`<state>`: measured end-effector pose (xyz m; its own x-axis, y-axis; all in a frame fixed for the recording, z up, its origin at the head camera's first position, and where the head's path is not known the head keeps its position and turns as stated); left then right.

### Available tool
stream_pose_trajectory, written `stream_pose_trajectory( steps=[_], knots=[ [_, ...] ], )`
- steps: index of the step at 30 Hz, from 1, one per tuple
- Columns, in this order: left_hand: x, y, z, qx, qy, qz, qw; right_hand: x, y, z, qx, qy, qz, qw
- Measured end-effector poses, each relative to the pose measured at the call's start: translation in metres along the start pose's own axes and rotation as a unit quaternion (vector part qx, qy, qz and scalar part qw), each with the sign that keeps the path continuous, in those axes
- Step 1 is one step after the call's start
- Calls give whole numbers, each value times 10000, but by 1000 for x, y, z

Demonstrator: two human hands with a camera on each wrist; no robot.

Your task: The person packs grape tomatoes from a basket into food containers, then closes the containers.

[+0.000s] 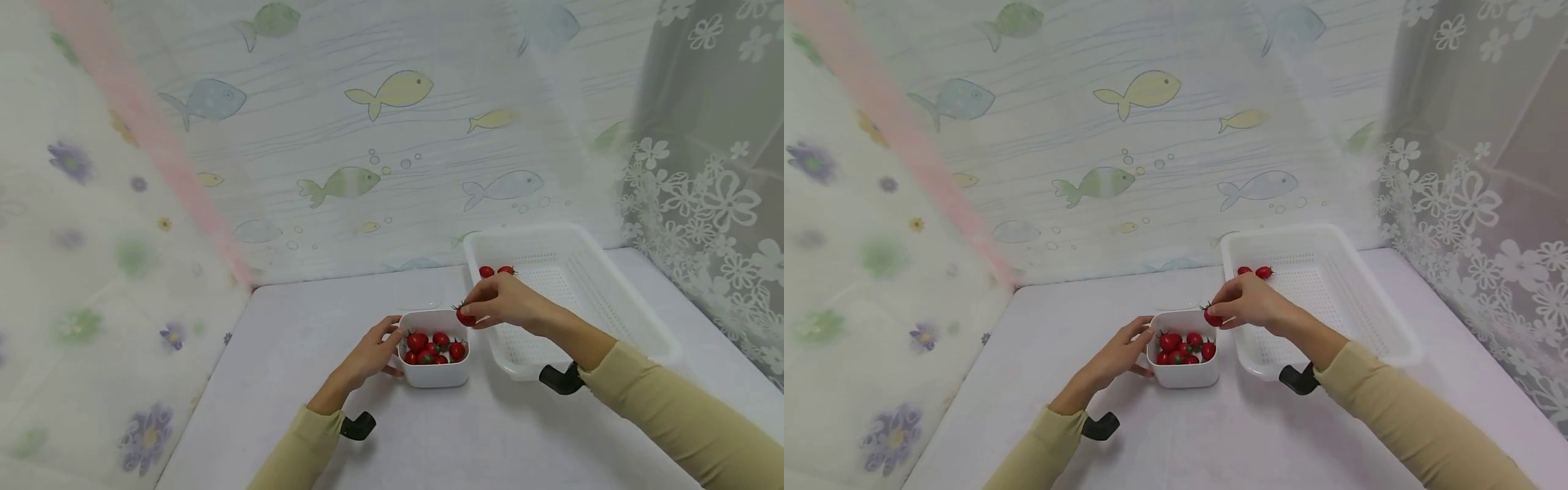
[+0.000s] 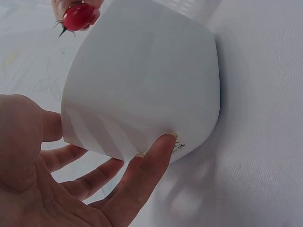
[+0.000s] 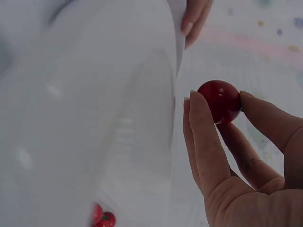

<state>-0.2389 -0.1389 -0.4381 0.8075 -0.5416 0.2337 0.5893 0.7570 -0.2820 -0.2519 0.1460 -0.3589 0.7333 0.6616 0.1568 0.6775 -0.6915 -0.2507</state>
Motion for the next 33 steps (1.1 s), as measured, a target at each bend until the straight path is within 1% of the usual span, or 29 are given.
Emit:
stream_pose_trajectory(
  steps=[6,8,12,19,22,27,33],
  knots=[
    [0,0,1,25,-8,3,10000,-4,22,5,26,-165,280,9995],
    [0,0,1,25,-3,-1,10000,-5,29,6,123,-225,387,9989],
    [-1,1,1,18,16,-21,10000,-8,40,7,378,-166,573,9975],
    [-2,1,0,15,-17,8,10000,-15,52,11,732,-250,726,9944],
    [-1,1,0,1,-47,8,10000,-20,57,14,1050,-226,875,9904],
    [0,0,-1,40,-25,-38,10000,-30,66,14,1699,-124,1087,9794],
    [1,0,-1,63,-4,-61,10000,-41,74,16,2105,18,1286,9691]
  ],
)
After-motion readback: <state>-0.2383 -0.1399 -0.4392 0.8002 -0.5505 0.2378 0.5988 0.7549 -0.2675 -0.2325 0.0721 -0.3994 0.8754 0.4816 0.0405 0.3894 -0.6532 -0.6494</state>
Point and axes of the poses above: each hand's wrist, its own x-axis away from the middle knuckle, its own y-axis out of the palm, z = x × y, the point moved 2 cm from there along -x, towards the middle knuckle, and after that the axes turned 13 degrees about -z, right-handed, at the moved point
